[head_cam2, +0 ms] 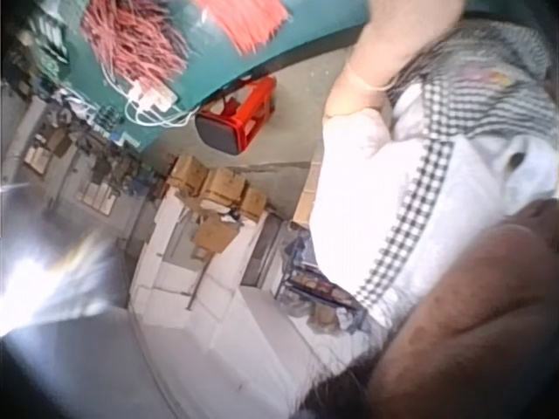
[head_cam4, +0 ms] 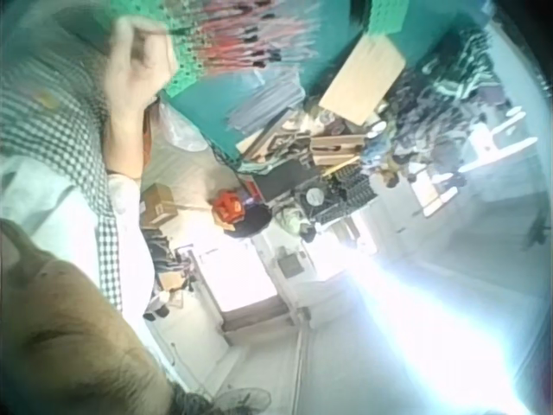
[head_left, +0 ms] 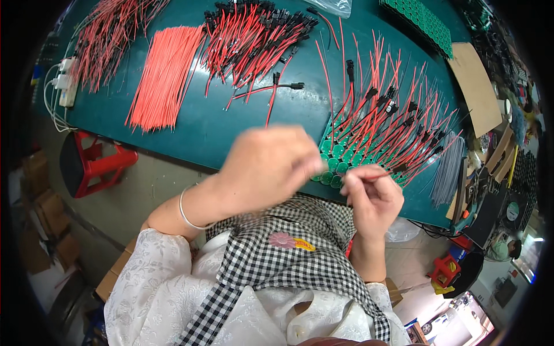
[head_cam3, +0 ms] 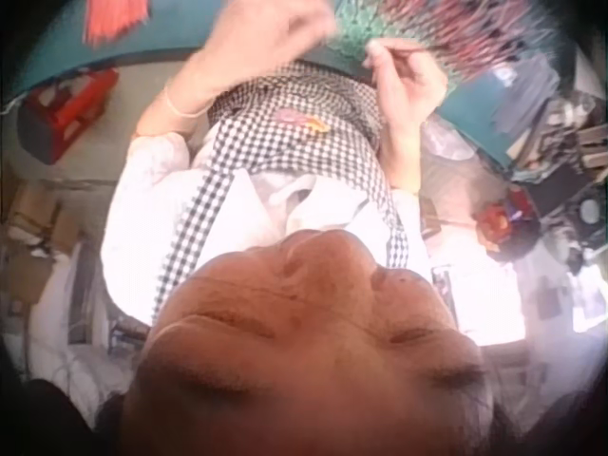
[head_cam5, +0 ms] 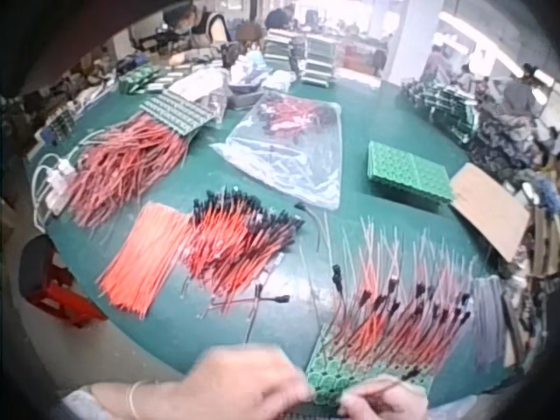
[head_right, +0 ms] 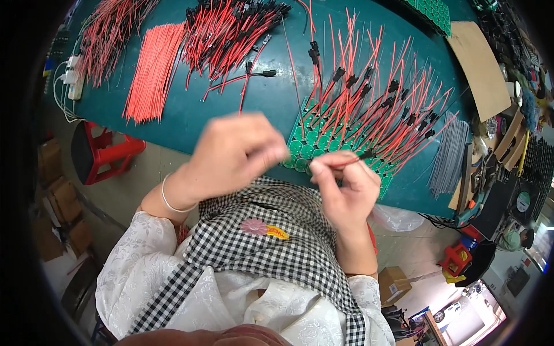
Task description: Assembling electrical components by inserting wires with connectors into a PCB board.
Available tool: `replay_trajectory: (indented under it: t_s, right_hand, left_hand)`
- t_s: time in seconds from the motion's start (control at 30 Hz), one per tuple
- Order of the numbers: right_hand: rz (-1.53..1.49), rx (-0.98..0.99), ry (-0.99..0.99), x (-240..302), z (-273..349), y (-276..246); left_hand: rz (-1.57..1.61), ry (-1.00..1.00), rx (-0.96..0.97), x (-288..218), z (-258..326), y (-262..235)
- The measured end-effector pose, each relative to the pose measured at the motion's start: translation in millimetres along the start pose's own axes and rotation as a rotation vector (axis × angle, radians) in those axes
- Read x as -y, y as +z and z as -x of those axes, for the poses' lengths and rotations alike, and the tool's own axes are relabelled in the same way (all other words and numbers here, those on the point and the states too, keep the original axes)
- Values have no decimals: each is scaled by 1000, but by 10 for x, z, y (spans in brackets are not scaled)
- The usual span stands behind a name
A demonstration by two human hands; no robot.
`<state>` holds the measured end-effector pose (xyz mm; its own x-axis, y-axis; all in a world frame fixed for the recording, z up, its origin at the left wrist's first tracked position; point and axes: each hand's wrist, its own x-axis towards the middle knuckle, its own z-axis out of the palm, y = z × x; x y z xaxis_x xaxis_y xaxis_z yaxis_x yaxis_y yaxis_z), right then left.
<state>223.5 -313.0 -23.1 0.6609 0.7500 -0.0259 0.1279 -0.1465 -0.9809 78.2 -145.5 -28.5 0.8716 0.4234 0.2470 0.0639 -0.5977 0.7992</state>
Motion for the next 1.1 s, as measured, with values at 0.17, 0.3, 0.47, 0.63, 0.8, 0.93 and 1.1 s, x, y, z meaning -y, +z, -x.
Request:
replay_trajectory:
  t_s: [0.17,0.3,0.47,0.63,0.8,0.93,1.1]
  right_hand:
    - [358,-7,-189,-163,-88,120]
    - [400,-15,-228,-166,-116,170]
    - [439,-24,-243,-159,-125,177]
    - [436,-21,-235,-167,-133,180]
    - [417,-29,-177,-147,-134,190]
    - [442,-33,-176,-110,-133,188]
    - [435,-47,-200,-138,-156,201]
  left_hand:
    - [-667,-84,-295,328,-286,-294]
    - [-671,-101,-229,406,-211,-225]
    - [-505,-168,-123,255,16,-195]
    - [-289,-210,-172,246,140,-178]
    - [26,-277,-345,197,93,-200]
    - [387,-340,-398,147,114,-152]
    - [664,-307,-387,145,180,9]
